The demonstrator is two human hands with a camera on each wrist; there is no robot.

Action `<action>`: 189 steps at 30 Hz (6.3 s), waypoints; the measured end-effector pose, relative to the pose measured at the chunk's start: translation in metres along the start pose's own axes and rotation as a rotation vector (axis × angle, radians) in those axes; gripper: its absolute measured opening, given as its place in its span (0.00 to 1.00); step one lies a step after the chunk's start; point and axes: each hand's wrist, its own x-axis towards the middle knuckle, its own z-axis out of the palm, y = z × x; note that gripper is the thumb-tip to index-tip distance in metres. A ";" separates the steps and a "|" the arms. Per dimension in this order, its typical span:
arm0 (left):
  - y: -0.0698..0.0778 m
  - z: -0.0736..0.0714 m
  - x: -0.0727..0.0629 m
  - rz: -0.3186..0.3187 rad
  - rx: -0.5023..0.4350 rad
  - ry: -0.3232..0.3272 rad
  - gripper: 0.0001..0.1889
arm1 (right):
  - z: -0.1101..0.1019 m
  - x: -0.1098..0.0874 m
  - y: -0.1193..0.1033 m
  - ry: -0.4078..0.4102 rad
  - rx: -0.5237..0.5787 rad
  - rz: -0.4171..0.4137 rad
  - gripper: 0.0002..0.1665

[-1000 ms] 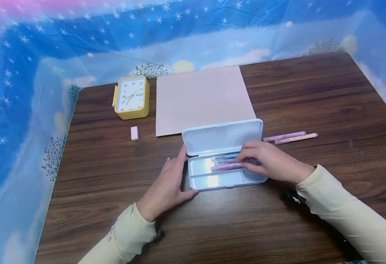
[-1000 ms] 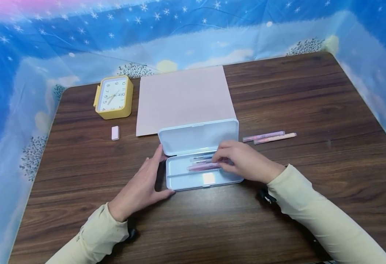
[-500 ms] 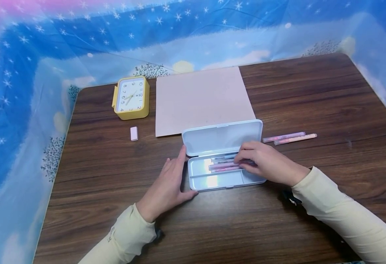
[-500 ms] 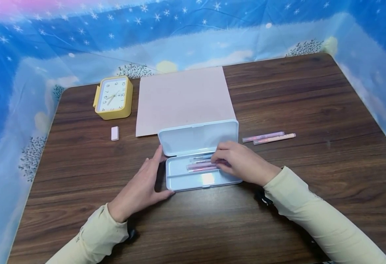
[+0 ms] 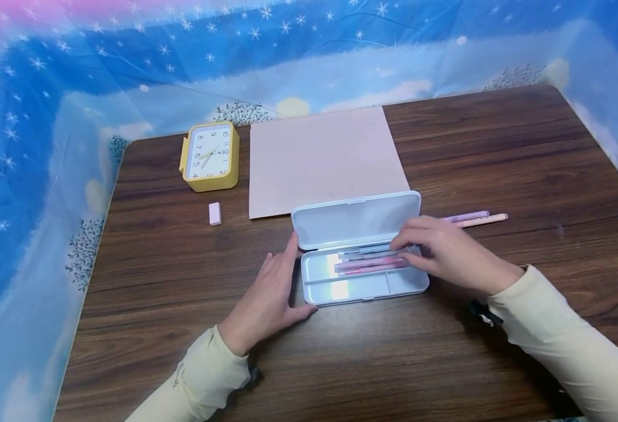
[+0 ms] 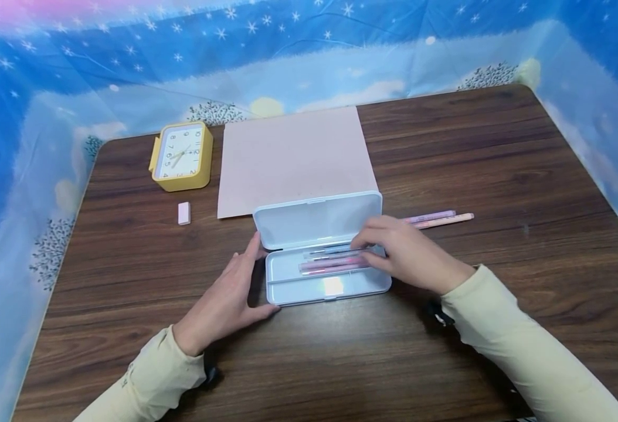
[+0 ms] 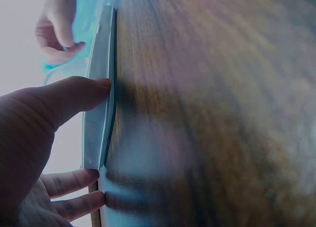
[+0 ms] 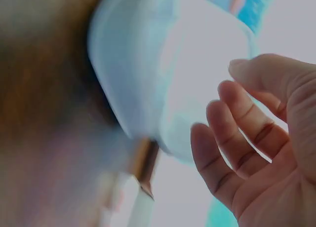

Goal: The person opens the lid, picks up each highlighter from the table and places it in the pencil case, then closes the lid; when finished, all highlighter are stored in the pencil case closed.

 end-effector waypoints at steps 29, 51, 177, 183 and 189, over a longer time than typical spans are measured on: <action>-0.001 0.001 0.001 -0.035 -0.014 -0.019 0.69 | -0.056 -0.073 0.109 0.156 -0.058 0.401 0.13; -0.001 0.000 0.001 -0.029 -0.006 -0.022 0.69 | -0.038 -0.085 0.110 0.123 -0.192 0.313 0.17; -0.002 0.001 0.001 -0.013 -0.009 -0.005 0.67 | -0.046 -0.039 0.107 -0.062 -0.130 0.399 0.14; -0.001 0.000 0.002 -0.011 -0.012 -0.003 0.67 | -0.042 -0.036 0.107 -0.094 -0.133 0.371 0.12; 0.000 0.000 0.002 -0.030 -0.031 -0.023 0.68 | -0.039 -0.038 0.106 -0.083 -0.139 0.343 0.12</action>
